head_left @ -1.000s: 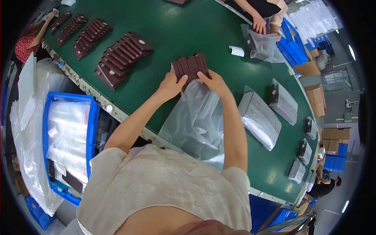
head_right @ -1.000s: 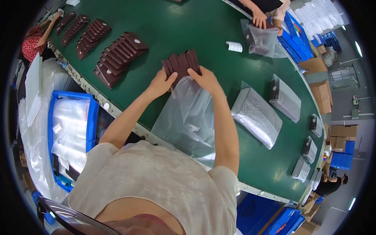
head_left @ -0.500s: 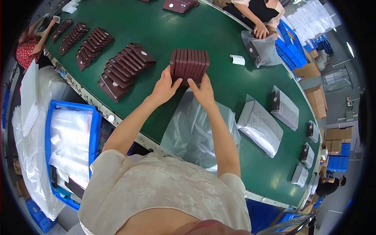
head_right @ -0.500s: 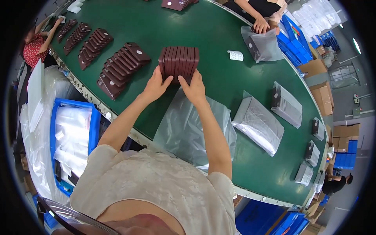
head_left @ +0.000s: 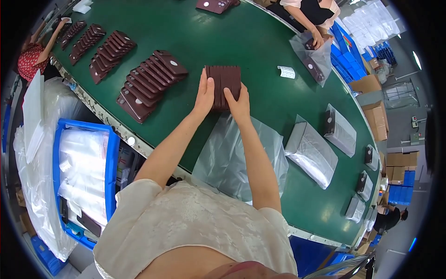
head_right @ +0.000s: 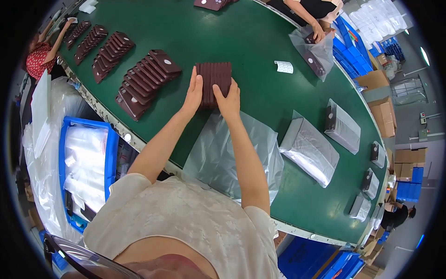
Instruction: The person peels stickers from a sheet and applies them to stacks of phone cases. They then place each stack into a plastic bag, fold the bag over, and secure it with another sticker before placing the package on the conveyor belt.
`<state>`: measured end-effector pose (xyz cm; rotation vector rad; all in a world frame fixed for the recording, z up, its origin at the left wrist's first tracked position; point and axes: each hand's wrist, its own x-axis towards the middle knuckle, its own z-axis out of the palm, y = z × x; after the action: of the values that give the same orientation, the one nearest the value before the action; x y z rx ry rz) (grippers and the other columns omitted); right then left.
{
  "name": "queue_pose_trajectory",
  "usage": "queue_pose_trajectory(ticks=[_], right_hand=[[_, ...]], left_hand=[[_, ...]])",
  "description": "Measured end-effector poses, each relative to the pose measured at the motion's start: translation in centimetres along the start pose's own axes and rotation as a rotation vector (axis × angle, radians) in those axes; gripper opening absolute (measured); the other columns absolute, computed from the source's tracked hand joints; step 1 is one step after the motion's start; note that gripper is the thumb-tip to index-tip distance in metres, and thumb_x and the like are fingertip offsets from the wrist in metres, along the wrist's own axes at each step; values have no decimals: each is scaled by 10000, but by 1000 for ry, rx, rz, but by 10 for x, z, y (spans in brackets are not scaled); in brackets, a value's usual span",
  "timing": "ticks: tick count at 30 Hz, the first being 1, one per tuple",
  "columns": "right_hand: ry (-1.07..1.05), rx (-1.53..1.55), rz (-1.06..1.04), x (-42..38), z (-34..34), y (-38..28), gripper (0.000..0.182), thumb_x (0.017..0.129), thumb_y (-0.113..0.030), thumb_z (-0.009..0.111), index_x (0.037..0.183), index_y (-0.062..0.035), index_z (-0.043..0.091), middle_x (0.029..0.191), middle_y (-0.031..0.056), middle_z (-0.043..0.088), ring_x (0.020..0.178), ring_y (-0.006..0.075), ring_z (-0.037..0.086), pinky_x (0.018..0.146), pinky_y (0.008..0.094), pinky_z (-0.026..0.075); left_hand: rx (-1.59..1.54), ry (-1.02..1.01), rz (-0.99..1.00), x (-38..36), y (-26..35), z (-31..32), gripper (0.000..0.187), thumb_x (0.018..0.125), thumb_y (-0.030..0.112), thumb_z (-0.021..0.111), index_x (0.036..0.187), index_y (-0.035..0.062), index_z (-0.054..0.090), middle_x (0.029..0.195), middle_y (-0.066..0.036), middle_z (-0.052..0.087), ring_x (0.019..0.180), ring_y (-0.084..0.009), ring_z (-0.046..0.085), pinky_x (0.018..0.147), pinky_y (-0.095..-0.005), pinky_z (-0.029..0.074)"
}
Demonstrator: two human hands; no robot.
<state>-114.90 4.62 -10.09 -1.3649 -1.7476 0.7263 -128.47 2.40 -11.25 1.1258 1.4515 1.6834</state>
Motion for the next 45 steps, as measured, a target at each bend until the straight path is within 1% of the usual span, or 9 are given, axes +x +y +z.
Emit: queue_pose_trajectory(ticks=[10,18,26,29,33,38,41,43,45], right_hand=[[-91,154,182,-1,-17,-20,726,839,-286,776,1395,31,433,1292,167,564,1134,257,591,973,373,479],[56,346,-37,-47,8,-23,735,886,-175,717,1444,27,284,1330,176,513,1166,271,563,991,401,463],[13,-256,-161,-22,-21,-52,699,973,-368,594,1436,73,311,1287,237,529,1139,352,576,980,396,456],[-195,-340,-31,4,-13,-25,836,938,-527,572,1467,55,291,1332,274,494,1192,397,539,995,457,445],[-362,-566,-4,-10,-25,-65,1049,823,-659,624,1508,37,240,1375,297,440,1244,441,482,1004,537,421],[-370,-723,77,-20,-8,-80,1236,643,-646,744,1565,-57,170,1403,309,369,1277,480,415,1002,603,376],[-348,-820,113,-27,-7,-84,1204,633,-543,751,1594,-169,130,1407,302,347,1278,472,411,1016,589,357],[-357,-823,135,-17,-1,-85,1206,626,-535,757,1598,-203,124,1406,309,357,1272,473,419,1021,576,353],[-392,-822,144,-19,-15,-80,1210,619,-526,764,1601,-237,118,1405,316,367,1265,474,426,1026,563,349]], left_hand=[[498,-140,-160,-1,16,-17,642,988,314,557,1501,15,315,1487,-219,392,1377,-371,393,1142,-426,311],[-234,-138,192,-32,51,-43,614,979,220,577,1477,-24,313,1386,-233,493,1347,-372,426,1123,-445,332],[670,-294,166,-44,64,-71,532,1032,231,473,1465,-22,298,1308,-177,544,1170,-334,588,1005,-429,481],[466,-695,-566,-25,84,-73,492,1040,221,438,1451,-17,309,1276,-166,563,1064,-284,640,923,-388,537],[-324,-515,-809,-35,55,-79,384,1030,182,436,1354,-25,423,1139,-188,603,973,-231,657,826,-351,548],[-446,-440,-867,-52,53,-81,420,1024,124,440,1427,5,442,970,-111,601,839,-219,621,815,-391,543],[647,-220,228,-108,67,-80,377,996,116,471,1361,28,507,988,-131,615,904,-308,648,850,-416,547],[611,-877,212,-154,56,-71,403,968,182,520,1351,55,521,1246,-140,583,1136,-358,582,1022,-494,454],[640,-1044,476,-187,40,-39,471,957,248,549,1392,74,500,1346,-134,533,1250,-339,502,1078,-502,382]])
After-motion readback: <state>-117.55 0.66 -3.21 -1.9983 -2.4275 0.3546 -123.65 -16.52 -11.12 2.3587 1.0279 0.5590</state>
